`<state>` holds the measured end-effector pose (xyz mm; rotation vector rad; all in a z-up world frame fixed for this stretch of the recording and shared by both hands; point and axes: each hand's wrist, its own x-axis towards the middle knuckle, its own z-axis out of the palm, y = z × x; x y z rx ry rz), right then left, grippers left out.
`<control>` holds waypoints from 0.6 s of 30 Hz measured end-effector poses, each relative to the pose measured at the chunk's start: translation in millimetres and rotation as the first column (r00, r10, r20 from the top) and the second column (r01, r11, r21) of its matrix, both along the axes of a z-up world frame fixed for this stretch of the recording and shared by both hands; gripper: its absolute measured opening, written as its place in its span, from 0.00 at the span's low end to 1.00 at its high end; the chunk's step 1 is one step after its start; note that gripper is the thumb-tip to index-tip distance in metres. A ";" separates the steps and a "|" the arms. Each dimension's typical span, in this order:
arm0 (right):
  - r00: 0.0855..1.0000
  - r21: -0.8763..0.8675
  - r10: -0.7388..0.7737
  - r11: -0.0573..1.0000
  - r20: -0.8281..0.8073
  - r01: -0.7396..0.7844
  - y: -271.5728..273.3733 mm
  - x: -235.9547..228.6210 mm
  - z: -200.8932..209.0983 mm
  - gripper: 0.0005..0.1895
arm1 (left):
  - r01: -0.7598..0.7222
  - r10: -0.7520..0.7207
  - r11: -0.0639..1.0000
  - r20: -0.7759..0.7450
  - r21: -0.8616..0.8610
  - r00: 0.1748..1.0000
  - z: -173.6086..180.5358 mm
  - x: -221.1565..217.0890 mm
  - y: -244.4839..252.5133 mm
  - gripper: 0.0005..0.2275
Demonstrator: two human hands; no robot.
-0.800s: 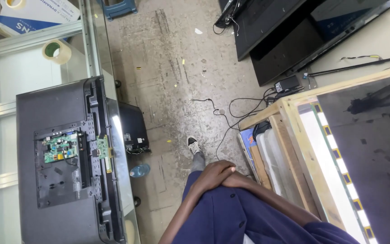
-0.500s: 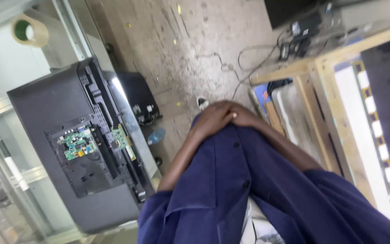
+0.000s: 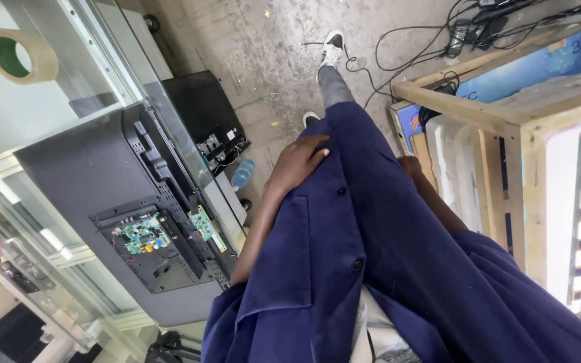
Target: The person is inspecting a speaker component and using a screwdriver to work on the internal circuitry and wiring of a television.
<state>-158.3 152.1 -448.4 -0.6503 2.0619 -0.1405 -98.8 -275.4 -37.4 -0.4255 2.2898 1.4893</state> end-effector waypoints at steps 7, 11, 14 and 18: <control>0.848 -0.200 -0.469 0.832 0.248 0.518 -171.3 -144.2 15.8 0.19 | -0.069 0.070 0.994 0.012 -0.080 0.997 4.4 -105.5 -77.3 0.14; 0.803 -0.250 -0.545 0.765 0.241 0.594 -266.5 -262.3 8.5 0.15 | -0.041 0.036 0.989 -0.039 -0.140 0.999 -2.7 -168.7 -105.6 0.14; 0.790 -0.335 -0.533 0.716 0.303 0.612 -330.1 -339.5 47.7 0.10 | -0.004 0.000 0.999 -0.079 -0.050 0.997 16.1 -215.8 -120.8 0.13; 0.797 -0.428 -0.475 0.674 0.373 0.602 -391.0 -385.8 71.9 0.09 | 0.083 -0.084 0.996 -0.046 -0.006 0.995 5.8 -259.0 -155.1 0.15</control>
